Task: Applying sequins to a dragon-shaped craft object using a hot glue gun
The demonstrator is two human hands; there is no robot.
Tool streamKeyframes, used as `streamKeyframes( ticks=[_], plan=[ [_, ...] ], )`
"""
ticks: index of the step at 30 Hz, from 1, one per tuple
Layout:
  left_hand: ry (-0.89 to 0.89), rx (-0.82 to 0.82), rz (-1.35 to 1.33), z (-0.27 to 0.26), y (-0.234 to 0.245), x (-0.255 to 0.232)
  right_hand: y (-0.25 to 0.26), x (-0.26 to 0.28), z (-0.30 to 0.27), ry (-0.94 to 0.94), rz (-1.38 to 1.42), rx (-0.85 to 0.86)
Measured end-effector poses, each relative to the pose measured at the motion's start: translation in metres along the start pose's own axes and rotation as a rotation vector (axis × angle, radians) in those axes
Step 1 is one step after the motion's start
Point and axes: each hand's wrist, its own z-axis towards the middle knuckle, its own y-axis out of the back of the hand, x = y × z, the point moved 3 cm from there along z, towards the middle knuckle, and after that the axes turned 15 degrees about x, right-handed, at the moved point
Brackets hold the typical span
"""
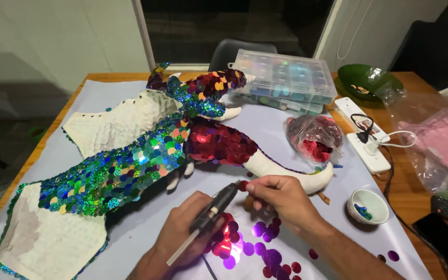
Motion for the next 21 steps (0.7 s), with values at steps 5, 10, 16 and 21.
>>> streamKeyframes(
  ticks=[5, 10, 16, 21],
  plan=[
    [0.001, 0.032, 0.024, -0.001, -0.003, 0.005, -0.006, 0.011, -0.009, 0.031, 0.039, -0.023],
    [0.017, 0.001, 0.009, 0.001, 0.002, 0.001, -0.012, 0.013, -0.014, 0.022, 0.043, 0.047],
    [-0.024, -0.023, 0.026, 0.001, 0.002, -0.001, -0.016, 0.008, -0.018, -0.006, 0.048, 0.048],
    [-0.014, 0.001, 0.038, 0.001, 0.001, 0.0, -0.016, 0.011, -0.02, 0.049, 0.096, -0.008]
  ],
)
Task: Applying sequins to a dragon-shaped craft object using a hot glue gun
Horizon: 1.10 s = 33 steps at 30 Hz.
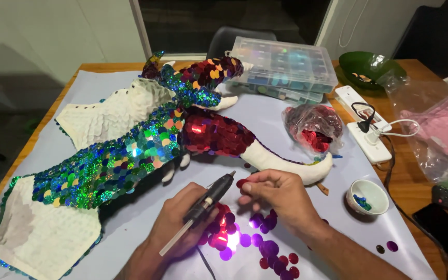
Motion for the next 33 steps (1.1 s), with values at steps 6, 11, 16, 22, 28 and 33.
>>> streamKeyframes(
  ticks=[6, 11, 16, 22, 28, 33],
  plan=[
    [0.049, 0.031, -0.017, -0.001, -0.002, 0.002, 0.011, -0.014, 0.008, 0.041, -0.055, -0.002],
    [0.14, 0.079, -0.029, -0.003, -0.006, 0.007, 0.006, -0.01, 0.005, 0.037, -0.027, -0.068],
    [0.204, 0.137, -0.004, -0.002, -0.01, 0.013, 0.006, -0.011, 0.004, 0.071, -0.067, -0.13],
    [0.23, 0.192, 0.083, -0.001, -0.014, 0.018, 0.004, -0.012, 0.004, 0.042, -0.125, -0.164],
    [0.097, 0.185, 0.157, -0.001, -0.017, 0.016, 0.005, -0.015, 0.004, 0.049, -0.111, -0.146],
    [0.14, 0.211, 0.125, 0.0, -0.015, 0.013, 0.009, -0.02, 0.008, 0.1, -0.044, -0.123]
  ],
)
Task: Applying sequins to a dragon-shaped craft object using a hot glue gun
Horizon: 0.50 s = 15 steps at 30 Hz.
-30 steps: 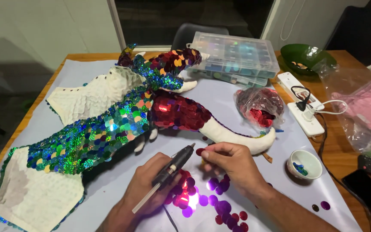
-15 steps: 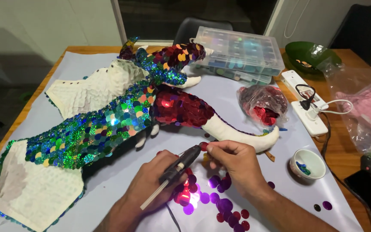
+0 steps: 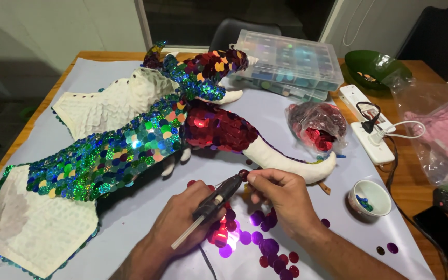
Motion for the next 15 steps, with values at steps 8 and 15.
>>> streamKeyframes(
  ticks=[8, 15],
  plan=[
    [0.175, 0.084, -0.043, -0.0006, -0.0008, 0.0046, 0.0012, 0.0007, -0.0009, -0.004, 0.04, 0.021],
    [0.265, 0.149, -0.077, 0.0002, 0.001, 0.0042, 0.0035, 0.0029, 0.0018, 0.015, 0.08, 0.002]
  ],
)
